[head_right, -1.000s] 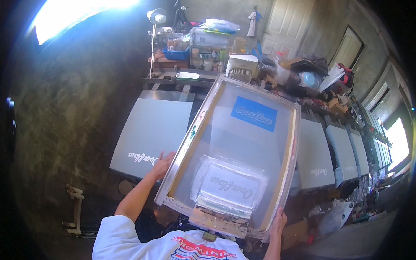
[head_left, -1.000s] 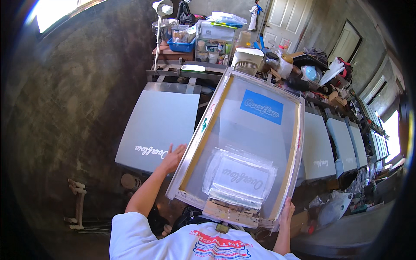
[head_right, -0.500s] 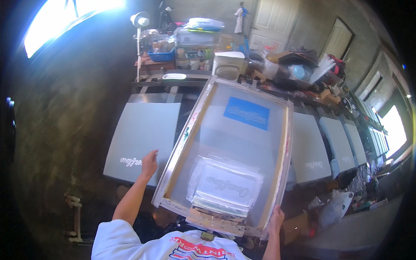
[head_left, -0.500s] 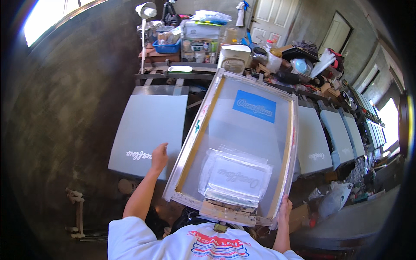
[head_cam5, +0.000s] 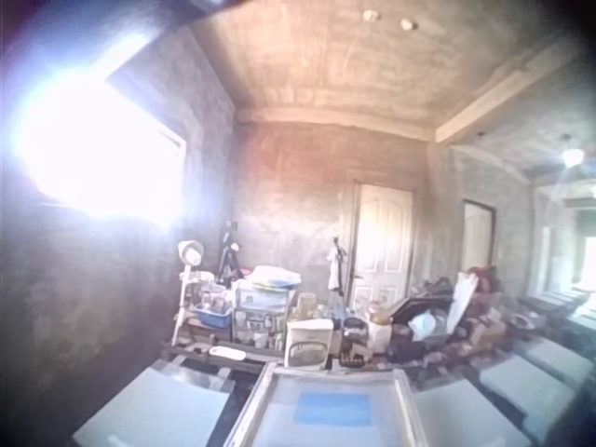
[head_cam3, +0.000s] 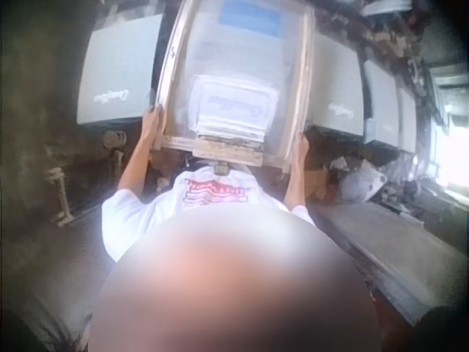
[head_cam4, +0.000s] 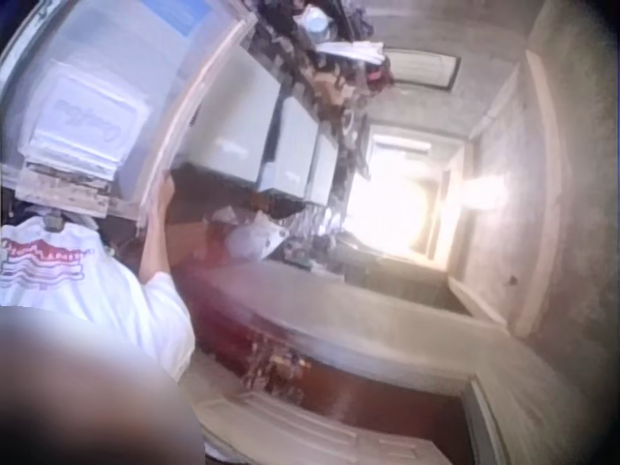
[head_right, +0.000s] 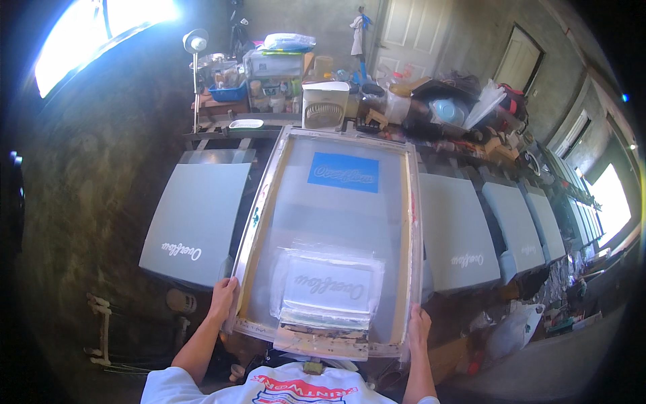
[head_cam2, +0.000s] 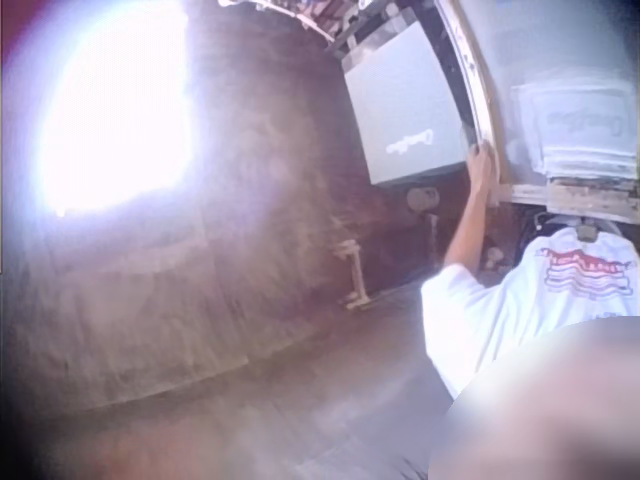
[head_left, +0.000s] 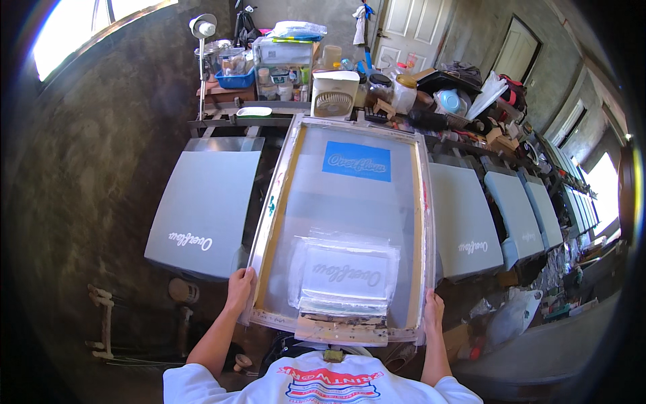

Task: The person carries a screen printing frame to a workbench and repeatedly uses a squeegee to pull white ink across the screen mesh. The person moves the frame along the bench and continues the same squeegee strokes on multiple sections of the screen.

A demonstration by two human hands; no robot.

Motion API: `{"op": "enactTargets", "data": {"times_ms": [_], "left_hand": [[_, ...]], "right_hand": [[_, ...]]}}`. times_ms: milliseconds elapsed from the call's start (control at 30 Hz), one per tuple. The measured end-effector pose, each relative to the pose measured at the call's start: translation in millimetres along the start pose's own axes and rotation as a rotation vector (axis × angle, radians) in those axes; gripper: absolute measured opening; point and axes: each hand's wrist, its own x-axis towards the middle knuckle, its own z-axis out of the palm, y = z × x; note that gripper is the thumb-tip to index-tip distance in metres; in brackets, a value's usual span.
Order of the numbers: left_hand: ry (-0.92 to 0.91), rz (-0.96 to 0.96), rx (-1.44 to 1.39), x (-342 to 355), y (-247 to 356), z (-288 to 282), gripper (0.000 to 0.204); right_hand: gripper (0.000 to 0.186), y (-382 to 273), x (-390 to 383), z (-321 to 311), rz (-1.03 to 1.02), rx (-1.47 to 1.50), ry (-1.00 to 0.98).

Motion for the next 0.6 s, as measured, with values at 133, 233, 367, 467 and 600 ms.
{"op": "enactTargets", "data": {"times_ms": [133,233,367,467,600], "left_hand": [[0.090,-0.008,-0.052,-12,-11,12,0.040],[0.140,-0.021,-0.035,-19,-13,18,0.039],[0.173,-0.038,-0.057,-19,-14,25,0.039],[0.184,-0.028,-0.008,-12,-14,28,0.040],[0.204,-0.019,0.022,-5,-16,30,0.042]], "right_hand": [[0.049,-6,35,-3,0.020,-0.119,-0.064],[0.049,-5,55,0,-0.040,-0.109,-0.107],[0.053,2,78,7,-0.051,-0.259,-0.093],[0.057,10,90,11,-0.008,-0.325,-0.096],[0.061,18,101,14,-0.018,-0.375,-0.086]]}}
